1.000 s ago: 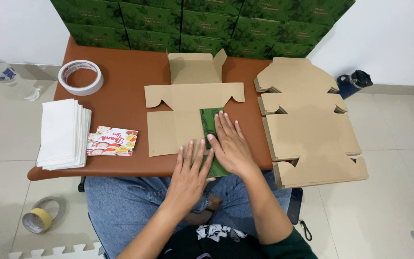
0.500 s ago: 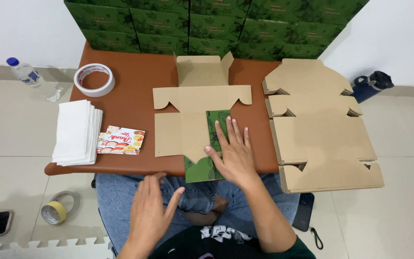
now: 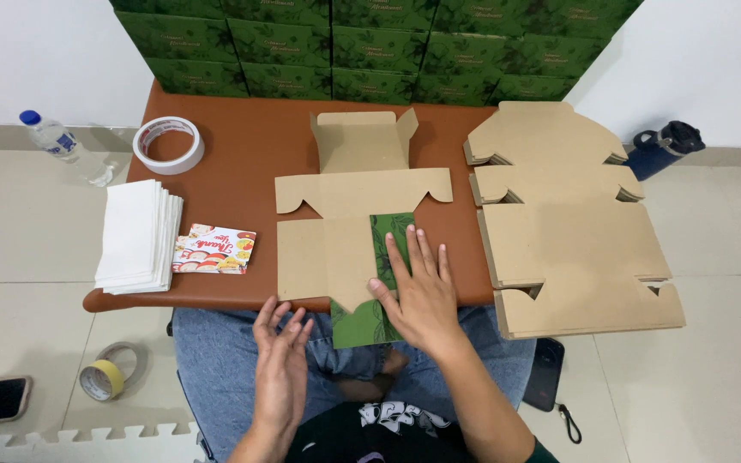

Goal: Folding cardboard templates and tucking tabs to assemble small product boxes, then placing cards inside.

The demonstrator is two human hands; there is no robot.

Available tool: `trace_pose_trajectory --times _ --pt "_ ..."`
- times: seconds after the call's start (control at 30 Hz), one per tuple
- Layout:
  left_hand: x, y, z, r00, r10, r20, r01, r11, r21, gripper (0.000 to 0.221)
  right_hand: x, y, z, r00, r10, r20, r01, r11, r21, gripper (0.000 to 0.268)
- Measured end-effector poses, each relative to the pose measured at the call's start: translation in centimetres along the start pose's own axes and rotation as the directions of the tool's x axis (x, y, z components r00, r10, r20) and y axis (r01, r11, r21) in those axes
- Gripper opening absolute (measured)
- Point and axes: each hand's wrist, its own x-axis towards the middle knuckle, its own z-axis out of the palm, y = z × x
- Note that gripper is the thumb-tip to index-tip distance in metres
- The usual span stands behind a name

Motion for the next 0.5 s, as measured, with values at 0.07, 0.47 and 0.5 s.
trace_pose_trajectory --times 0.07,0.47,0.5 --pt "-0.4 0.0 0.4 1.000 -0.012 -0.017 0.011 0.998 -0.061 0.069 0.0 0.0 0.1 1.000 -0.005 -0.011 0.006 1.000 0.006 0.074" --pt "0.8 0.4 0.4 0.981 0.133 0.139 -0.136 0.991 0.008 0.057 -0.1 0.1 0.3 1.000 -0.005 -0.026 0.005 1.000 0.022 0.074" --pt "1.3 0.1 0.2 0.946 0.197 0.259 -0.209 0.978 0.020 0.051 -0.1 0.2 0.4 0.999 -0.009 -0.032 0.009 1.000 0.011 0.074"
